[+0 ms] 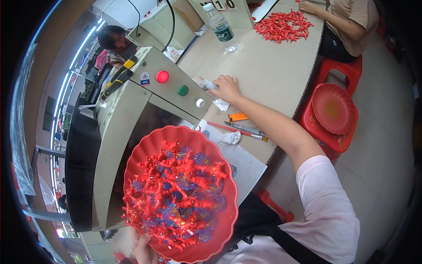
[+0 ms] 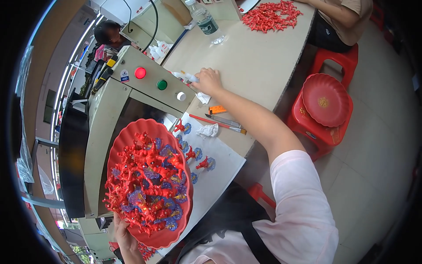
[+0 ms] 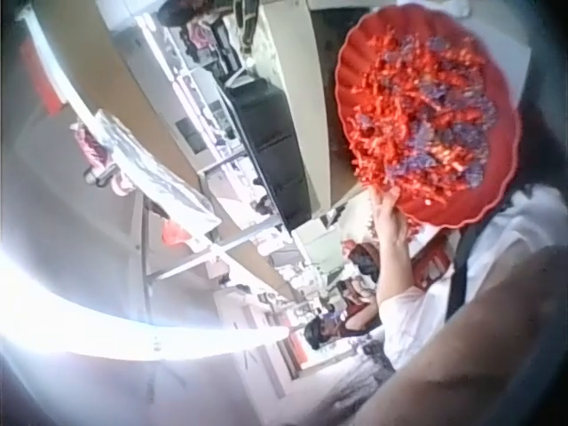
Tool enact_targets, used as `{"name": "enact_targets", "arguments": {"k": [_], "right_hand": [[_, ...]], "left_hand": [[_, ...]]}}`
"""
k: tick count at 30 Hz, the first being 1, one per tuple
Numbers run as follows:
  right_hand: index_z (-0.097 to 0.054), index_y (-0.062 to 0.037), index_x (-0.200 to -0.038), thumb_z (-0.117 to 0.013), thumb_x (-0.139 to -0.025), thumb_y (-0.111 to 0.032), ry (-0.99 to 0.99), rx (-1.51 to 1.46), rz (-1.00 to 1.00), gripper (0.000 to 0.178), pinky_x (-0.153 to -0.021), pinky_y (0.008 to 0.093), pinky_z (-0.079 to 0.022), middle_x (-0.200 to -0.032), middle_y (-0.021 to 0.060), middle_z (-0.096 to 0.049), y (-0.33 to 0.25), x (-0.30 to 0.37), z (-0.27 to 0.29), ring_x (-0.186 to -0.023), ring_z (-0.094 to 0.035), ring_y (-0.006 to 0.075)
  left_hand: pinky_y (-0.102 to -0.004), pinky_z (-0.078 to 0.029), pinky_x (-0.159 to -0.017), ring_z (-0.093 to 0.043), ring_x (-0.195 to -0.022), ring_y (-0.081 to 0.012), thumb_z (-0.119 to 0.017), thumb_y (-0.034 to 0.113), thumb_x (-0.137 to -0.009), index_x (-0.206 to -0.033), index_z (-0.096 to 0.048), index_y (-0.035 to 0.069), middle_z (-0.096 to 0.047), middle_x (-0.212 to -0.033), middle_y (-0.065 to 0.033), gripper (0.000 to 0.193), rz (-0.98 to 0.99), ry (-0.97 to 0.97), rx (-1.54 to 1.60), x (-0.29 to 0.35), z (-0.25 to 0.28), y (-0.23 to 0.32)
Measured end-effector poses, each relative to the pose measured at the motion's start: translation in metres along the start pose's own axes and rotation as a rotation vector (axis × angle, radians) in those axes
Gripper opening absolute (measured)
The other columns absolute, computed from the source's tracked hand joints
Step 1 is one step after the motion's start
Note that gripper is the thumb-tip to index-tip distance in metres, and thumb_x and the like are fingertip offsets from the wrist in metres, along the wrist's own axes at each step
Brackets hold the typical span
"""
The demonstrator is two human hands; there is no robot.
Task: The person glues toy figurines onto plastic bases with a squeeze bottle, gathers the assembled figurines onto a tray to dump them onto an adjacent workstation, and empties plastic bases from a container onto the table.
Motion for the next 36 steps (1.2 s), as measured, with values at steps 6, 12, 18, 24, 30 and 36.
{"name": "enact_targets", "arguments": {"k": [6,12,18,24,30,36], "right_hand": [[-0.063,-0.0062,-0.083,-0.064,-0.066,-0.019,-0.165,-0.191,0.022,0.022,-0.075,0.0385,-0.045,-0.079,0.0122,-0.062,0.002,0.000,-0.020,-0.079,-0.059,0.0278],[-0.060,-0.0013,-0.074,-0.056,-0.068,-0.004,-0.102,-0.071,0.098,0.008,-0.070,0.0389,-0.048,-0.077,0.0177,-0.061,-0.011,0.000,-0.024,-0.076,-0.060,0.0314],[-0.053,-0.0017,-0.103,-0.058,-0.073,-0.010,-0.058,-0.491,-0.009,0.031,-0.075,0.0332,-0.046,-0.094,0.0156,-0.057,-0.005,0.015,0.039,-0.086,-0.057,0.0255],[-0.031,-0.0065,-0.128,-0.036,-0.089,-0.042,-0.226,-1.336,-0.195,0.053,-0.096,0.0359,-0.033,-0.124,0.0153,-0.040,0.012,0.102,0.182,-0.114,-0.039,0.0219],[-0.029,-0.0106,-0.130,-0.045,-0.085,-0.032,-0.145,-1.218,-0.474,0.052,-0.089,0.0373,-0.041,-0.123,0.0101,-0.043,0.060,0.114,0.230,-0.107,-0.047,0.0197],[-0.029,-0.0155,-0.128,-0.042,-0.077,-0.011,-0.063,-1.012,-0.656,0.053,-0.067,0.0455,-0.051,-0.107,0.0072,-0.052,0.124,0.072,0.249,-0.087,-0.058,0.0190]], "left_hand": [[-0.0340,-0.040,-0.090,-0.048,-0.107,-0.0215,-0.043,-0.006,-0.070,-0.129,-0.029,0.006,-0.044,-0.122,-0.0104,0.062,0.008,0.028,-0.005,0.003,-0.003,-0.003],[-0.0345,-0.039,-0.091,-0.047,-0.107,-0.0212,-0.043,-0.006,-0.070,-0.130,-0.028,0.007,-0.042,-0.124,-0.0100,0.063,0.029,0.016,-0.023,0.004,-0.009,-0.005],[-0.0344,-0.038,-0.092,-0.046,-0.108,-0.0219,-0.046,-0.007,-0.071,-0.129,-0.029,0.007,-0.042,-0.123,-0.0092,0.062,0.108,-0.118,-0.035,-0.018,-0.066,-0.004],[-0.0348,-0.043,-0.086,-0.053,-0.099,-0.0212,-0.049,-0.004,-0.076,-0.131,-0.024,0.013,-0.047,-0.116,-0.0106,0.063,0.227,-0.398,-0.060,-0.065,-0.171,-0.028],[-0.0366,-0.048,-0.076,-0.058,-0.089,-0.0224,-0.044,-0.002,-0.079,-0.126,-0.027,0.013,-0.051,-0.107,-0.0136,0.052,0.238,-0.570,-0.036,-0.130,-0.290,-0.080],[-0.0364,-0.052,-0.072,-0.059,-0.087,-0.0259,-0.035,-0.001,-0.082,-0.121,-0.027,0.008,-0.048,-0.111,-0.0166,0.040,0.402,-0.665,-0.017,-0.163,-0.377,-0.140]]}}
Point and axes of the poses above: each hand's wrist, its own x-axis away from the middle knuckle, its own z-axis out of the back of the hand, y = z × x, the point moved 9 cm from there along -x, towards the middle knuckle
